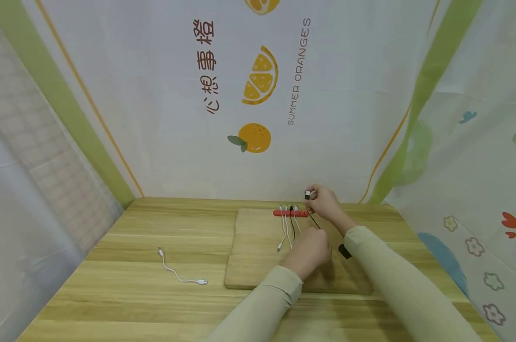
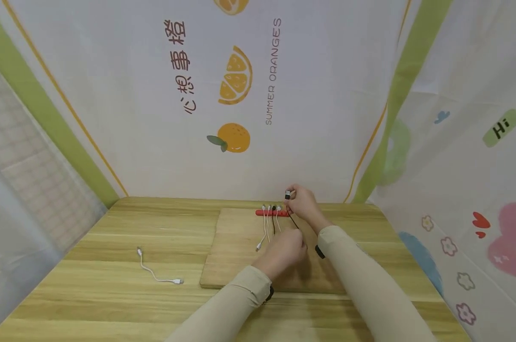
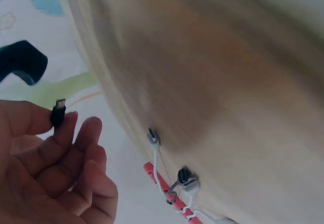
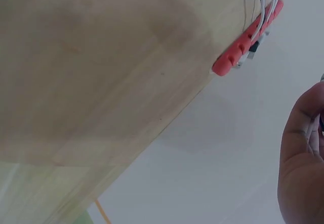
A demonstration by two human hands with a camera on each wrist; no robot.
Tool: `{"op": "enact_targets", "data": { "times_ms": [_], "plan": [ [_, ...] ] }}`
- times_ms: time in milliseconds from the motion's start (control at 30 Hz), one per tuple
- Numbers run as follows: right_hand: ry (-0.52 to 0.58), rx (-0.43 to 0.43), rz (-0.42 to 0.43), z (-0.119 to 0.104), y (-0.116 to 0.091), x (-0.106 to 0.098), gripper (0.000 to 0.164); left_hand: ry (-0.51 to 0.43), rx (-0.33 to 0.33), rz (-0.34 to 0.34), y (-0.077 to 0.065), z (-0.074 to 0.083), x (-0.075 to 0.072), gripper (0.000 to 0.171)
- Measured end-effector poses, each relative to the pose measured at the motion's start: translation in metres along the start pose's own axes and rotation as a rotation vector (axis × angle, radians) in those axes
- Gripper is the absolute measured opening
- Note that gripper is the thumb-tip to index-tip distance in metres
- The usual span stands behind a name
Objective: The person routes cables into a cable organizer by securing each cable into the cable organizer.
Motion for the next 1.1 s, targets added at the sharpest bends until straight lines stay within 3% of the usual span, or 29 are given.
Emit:
{"op": "enact_targets", "data": {
  "times_ms": [167,300,467,633,900,1100],
  "plan": [
    [-0.024,-0.004,-0.003,0.003,0.016,0.0,0.042,0.099,-0.051,-0.013,0.018,0.001,-0.001,0.025],
    [-0.131,-0.035,0.047,0.009,0.023,0.0,0.036,0.111,-0.035,-0.049,0.028,-0.005,-0.002,0.022],
    [-0.2,-0.045,0.079,0.023,0.025,0.002,0.032,0.017,-0.034,-0.115,0.033,-0.015,0.0,0.027],
    [-0.189,-0.002,0.105,0.036,0.028,0.008,0.034,-0.047,-0.074,-0.165,0.029,-0.022,0.004,0.028],
    [-0.235,0.028,-0.001,0.03,0.036,0.013,0.03,0.003,-0.114,-0.193,0.024,-0.026,0.004,0.02],
    [-0.295,0.023,-0.089,0.024,0.04,0.018,0.04,0.087,-0.178,-0.205,0.022,-0.027,0.001,0.012]
  ]
}}
Point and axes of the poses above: each hand's wrist, its own y-axis towards the middle knuckle, its own x-axis out of the palm, z = x × y, the point moved 1 cm from there along y, towards the middle knuckle, and after that the axes turned 1 degree about y, right-handed, at the moved point
